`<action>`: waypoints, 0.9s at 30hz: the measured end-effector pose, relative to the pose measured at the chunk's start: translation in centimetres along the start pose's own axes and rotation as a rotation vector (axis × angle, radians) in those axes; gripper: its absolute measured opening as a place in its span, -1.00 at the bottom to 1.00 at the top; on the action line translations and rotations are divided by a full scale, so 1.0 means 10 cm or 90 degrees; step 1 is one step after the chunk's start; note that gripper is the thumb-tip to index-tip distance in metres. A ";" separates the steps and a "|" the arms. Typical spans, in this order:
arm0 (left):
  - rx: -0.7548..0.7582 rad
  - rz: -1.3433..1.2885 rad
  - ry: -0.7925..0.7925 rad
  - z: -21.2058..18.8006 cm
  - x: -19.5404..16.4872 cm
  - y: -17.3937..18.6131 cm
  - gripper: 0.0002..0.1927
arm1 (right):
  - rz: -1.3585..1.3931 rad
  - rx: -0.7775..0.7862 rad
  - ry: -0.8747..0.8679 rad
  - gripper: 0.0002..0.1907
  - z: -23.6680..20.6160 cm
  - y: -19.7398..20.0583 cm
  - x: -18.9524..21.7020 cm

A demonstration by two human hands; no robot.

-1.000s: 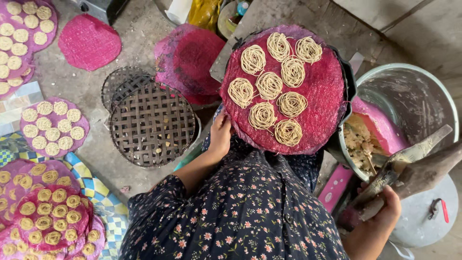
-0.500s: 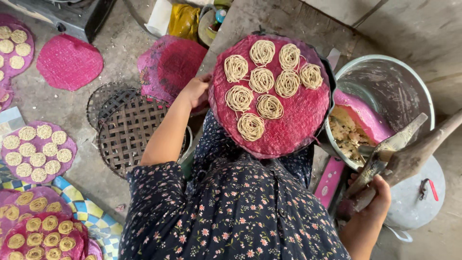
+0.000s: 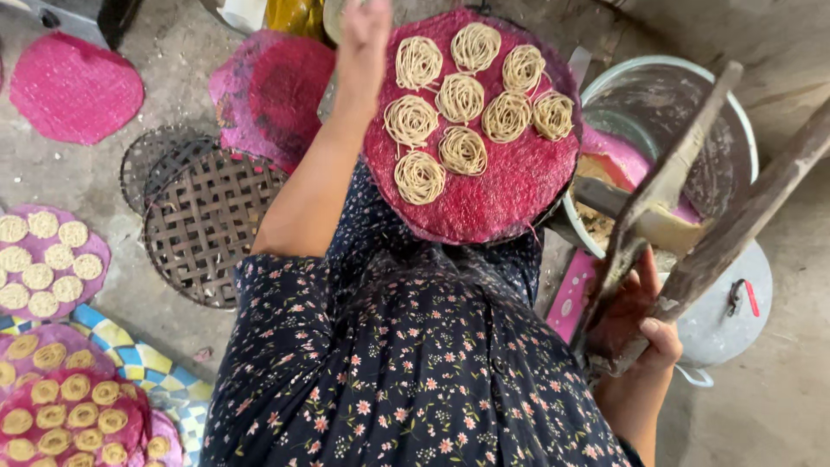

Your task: The person sits on the floor pressing dough through a wooden hand press to form noodle nests on a round tray. They scoop dough from a bucket into the press with a wooden stick, press the dough out in coils, arrange the nests, handle small colored molds, and reload the press to continue.

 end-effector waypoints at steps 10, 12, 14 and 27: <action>1.020 -0.806 -0.082 -1.06 -1.49 -1.85 -0.28 | 0.151 0.423 -0.227 0.12 0.20 0.26 -0.26; 1.027 -0.821 -0.081 -1.12 -1.57 -1.88 -0.18 | 0.150 0.443 -0.238 0.11 0.12 0.37 -0.20; 0.993 -0.772 -0.103 -1.13 -1.54 -1.88 -0.14 | 0.135 0.431 -0.283 0.08 0.08 0.45 -0.08; 0.671 -0.812 0.073 -0.60 -0.46 -1.49 -0.38 | -0.216 0.145 -0.391 0.19 0.60 0.36 -0.31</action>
Point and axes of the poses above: each hand's wrist, its own z-axis towards the middle knuckle, its own y-axis out of the back of the hand, x = y × z, the point moved 3 cm from there along z, towards the middle knuckle, and after that the axes turned 2 degrees about z, right-handed, at the moved point
